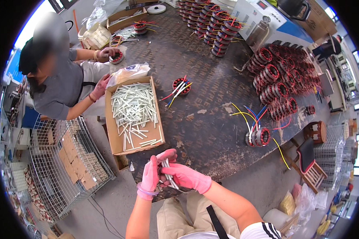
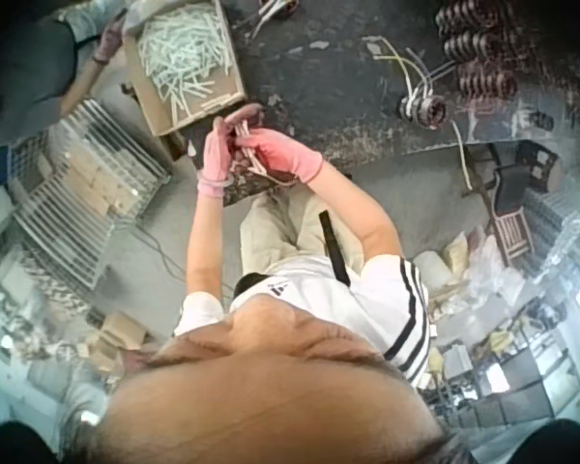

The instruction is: The person assembles electric motor stators by inserting wires into the core and using pliers to trim and position them.

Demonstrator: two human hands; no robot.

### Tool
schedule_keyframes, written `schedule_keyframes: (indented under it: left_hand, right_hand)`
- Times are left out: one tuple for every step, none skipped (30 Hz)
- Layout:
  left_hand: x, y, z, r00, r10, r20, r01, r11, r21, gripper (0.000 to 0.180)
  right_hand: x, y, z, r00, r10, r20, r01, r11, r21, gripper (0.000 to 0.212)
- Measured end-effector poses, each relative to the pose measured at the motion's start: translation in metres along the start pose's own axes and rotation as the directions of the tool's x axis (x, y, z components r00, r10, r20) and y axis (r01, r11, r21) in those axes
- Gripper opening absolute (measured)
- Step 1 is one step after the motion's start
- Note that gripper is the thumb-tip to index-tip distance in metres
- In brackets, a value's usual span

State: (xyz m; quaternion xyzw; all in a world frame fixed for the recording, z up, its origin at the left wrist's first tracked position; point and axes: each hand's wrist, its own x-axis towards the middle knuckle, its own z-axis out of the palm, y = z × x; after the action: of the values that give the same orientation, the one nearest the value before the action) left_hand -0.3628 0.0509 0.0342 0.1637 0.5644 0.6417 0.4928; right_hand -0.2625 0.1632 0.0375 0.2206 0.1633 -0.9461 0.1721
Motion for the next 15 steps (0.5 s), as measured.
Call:
schedule_keyframes:
  left_hand:
    - [-0.002, 0.001, 0.002, 0.999, -0.009, -0.034, 0.005, 0.994, -0.110, 0.075]
    - [-0.002, 0.002, 0.001, 0.999, -0.015, -0.042, 0.011, 0.995, -0.099, 0.072]
    - [-0.003, 0.000, 0.002, 0.999, -0.024, -0.048, 0.019, 0.996, -0.092, 0.070]
    - [-0.003, -0.001, 0.002, 0.998, -0.033, -0.052, 0.029, 0.996, -0.085, 0.068]
    - [0.001, -0.007, 0.004, 0.997, 0.054, -0.057, -0.056, 0.998, -0.035, 0.067]
    - [0.002, -0.007, 0.004, 0.996, 0.072, -0.043, -0.074, 0.997, -0.036, 0.063]
    - [0.003, -0.007, 0.004, 0.996, 0.088, -0.025, -0.089, 0.995, -0.038, 0.060]
    - [0.005, -0.005, 0.005, 0.990, 0.144, -0.001, -0.144, 0.989, -0.019, 0.057]
    - [0.008, -0.005, 0.005, 0.990, 0.138, 0.030, -0.134, 0.987, -0.093, 0.060]
    - [0.011, -0.007, 0.004, 0.969, 0.246, 0.016, -0.239, 0.953, -0.183, 0.084]
    - [0.011, -0.006, -0.003, 0.957, 0.288, 0.028, -0.289, 0.957, 0.025, 0.098]
    - [0.010, -0.003, -0.010, 0.948, 0.314, 0.051, -0.317, 0.919, 0.233, 0.113]
    - [0.010, -0.001, -0.012, 0.936, 0.345, 0.075, -0.351, 0.883, 0.312, 0.123]
    - [0.011, 0.000, -0.010, 0.954, 0.289, 0.081, -0.299, 0.887, 0.352, 0.121]
    - [0.014, 0.002, -0.005, 0.969, 0.232, 0.086, -0.247, 0.886, 0.392, 0.120]
  right_hand:
    - [0.004, 0.002, -0.005, 1.000, -0.004, -0.002, 0.004, 1.000, -0.025, 0.023]
    - [0.007, 0.004, -0.011, 1.000, -0.005, 0.016, 0.006, 0.999, -0.044, 0.024]
    - [0.008, 0.004, -0.016, 1.000, -0.005, 0.028, 0.007, 0.998, -0.062, 0.025]
    - [0.009, 0.003, -0.020, 0.999, -0.007, 0.041, 0.010, 0.997, -0.080, 0.027]
    - [0.008, 0.001, -0.021, 0.999, 0.007, 0.033, -0.006, 0.999, -0.045, 0.026]
    - [0.008, -0.002, -0.019, 0.999, 0.026, 0.036, -0.026, 1.000, -0.010, 0.027]
    - [0.006, -0.006, -0.016, 0.998, 0.045, 0.039, -0.046, 0.999, 0.025, 0.029]
    - [0.006, -0.009, -0.016, 0.997, 0.065, 0.043, -0.067, 0.996, 0.060, 0.030]
    - [0.009, -0.009, -0.035, 0.992, 0.051, 0.114, -0.068, 0.987, 0.146, 0.029]
    - [0.011, -0.010, -0.043, 0.999, 0.012, 0.048, -0.022, 0.974, 0.225, 0.028]
    - [0.011, -0.015, -0.050, 0.995, -0.040, 0.090, 0.012, 0.954, 0.299, 0.028]
    - [0.013, -0.021, -0.051, 0.988, -0.098, 0.123, 0.044, 0.923, 0.383, 0.028]
    - [0.015, -0.026, -0.048, 0.996, -0.080, 0.033, 0.062, 0.923, 0.381, 0.024]
    - [0.016, -0.029, -0.048, 0.999, -0.044, 0.007, 0.039, 0.944, 0.329, 0.024]
    - [0.017, -0.032, -0.049, 1.000, -0.010, -0.020, 0.015, 0.961, 0.277, 0.025]
